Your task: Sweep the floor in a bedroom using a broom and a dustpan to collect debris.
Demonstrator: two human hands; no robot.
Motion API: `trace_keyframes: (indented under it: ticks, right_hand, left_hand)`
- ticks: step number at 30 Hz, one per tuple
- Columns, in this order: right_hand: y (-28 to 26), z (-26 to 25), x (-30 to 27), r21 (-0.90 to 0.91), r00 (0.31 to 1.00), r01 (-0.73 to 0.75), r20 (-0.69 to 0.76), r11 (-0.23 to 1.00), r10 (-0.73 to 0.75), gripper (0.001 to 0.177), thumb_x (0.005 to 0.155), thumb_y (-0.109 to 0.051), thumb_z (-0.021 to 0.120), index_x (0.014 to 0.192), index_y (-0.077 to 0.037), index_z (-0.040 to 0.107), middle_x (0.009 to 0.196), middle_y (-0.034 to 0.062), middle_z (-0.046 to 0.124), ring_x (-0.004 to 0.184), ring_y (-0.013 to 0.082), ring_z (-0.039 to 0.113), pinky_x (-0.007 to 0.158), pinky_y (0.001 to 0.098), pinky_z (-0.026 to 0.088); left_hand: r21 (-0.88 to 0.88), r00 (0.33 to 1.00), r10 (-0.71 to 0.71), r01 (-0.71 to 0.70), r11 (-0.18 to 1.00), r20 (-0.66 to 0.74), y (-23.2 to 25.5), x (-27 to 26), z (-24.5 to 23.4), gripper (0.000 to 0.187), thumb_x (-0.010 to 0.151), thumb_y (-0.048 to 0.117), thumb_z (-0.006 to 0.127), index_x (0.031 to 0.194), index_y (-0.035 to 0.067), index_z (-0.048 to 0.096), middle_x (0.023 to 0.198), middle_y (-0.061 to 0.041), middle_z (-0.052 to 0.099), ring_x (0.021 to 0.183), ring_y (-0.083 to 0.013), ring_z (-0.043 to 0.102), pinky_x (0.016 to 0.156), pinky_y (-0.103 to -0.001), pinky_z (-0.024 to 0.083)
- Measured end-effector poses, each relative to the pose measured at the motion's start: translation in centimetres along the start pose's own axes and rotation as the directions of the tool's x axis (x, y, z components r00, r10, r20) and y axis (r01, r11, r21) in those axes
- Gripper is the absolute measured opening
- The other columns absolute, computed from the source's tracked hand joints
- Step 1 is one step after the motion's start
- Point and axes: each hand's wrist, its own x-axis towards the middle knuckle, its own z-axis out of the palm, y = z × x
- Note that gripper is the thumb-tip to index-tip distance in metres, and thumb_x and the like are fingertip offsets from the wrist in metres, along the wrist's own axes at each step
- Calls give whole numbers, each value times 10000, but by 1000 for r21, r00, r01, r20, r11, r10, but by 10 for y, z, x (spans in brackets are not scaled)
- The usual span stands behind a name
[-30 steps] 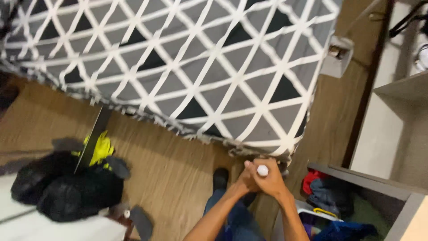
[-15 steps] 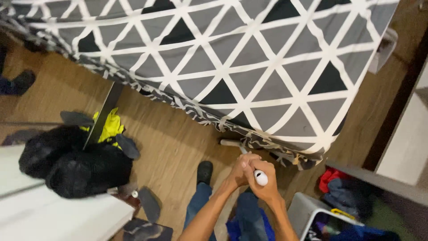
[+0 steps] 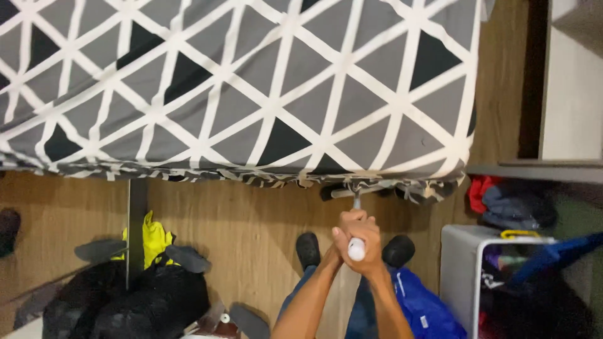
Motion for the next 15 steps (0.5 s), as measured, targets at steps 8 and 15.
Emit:
trace_keyframes:
  ticks: [8, 15]
  right_hand:
    - [24, -22, -35, -20, 986, -118, -119, 993, 115, 362, 869, -32, 698, 583, -65, 479, 560, 44, 513, 503, 175, 454, 546, 317, 355]
    - [26, -23, -44, -12, 984, -111, -139, 994, 109, 357, 882, -32, 691, 598, -68, 477, 586, 50, 556, 512, 166, 509, 539, 308, 371]
  left_hand:
    - [229, 979, 71, -115, 967, 190, -4, 11, 6, 404, 900, 93, 705, 644, 46, 396, 602, -106, 421, 579, -252, 414, 564, -415, 323]
    - [276, 968, 47, -116, 954, 245, -2, 7, 9, 396, 907, 114, 710, 662, 40, 407, 611, -131, 442, 587, -287, 435, 572, -430, 339]
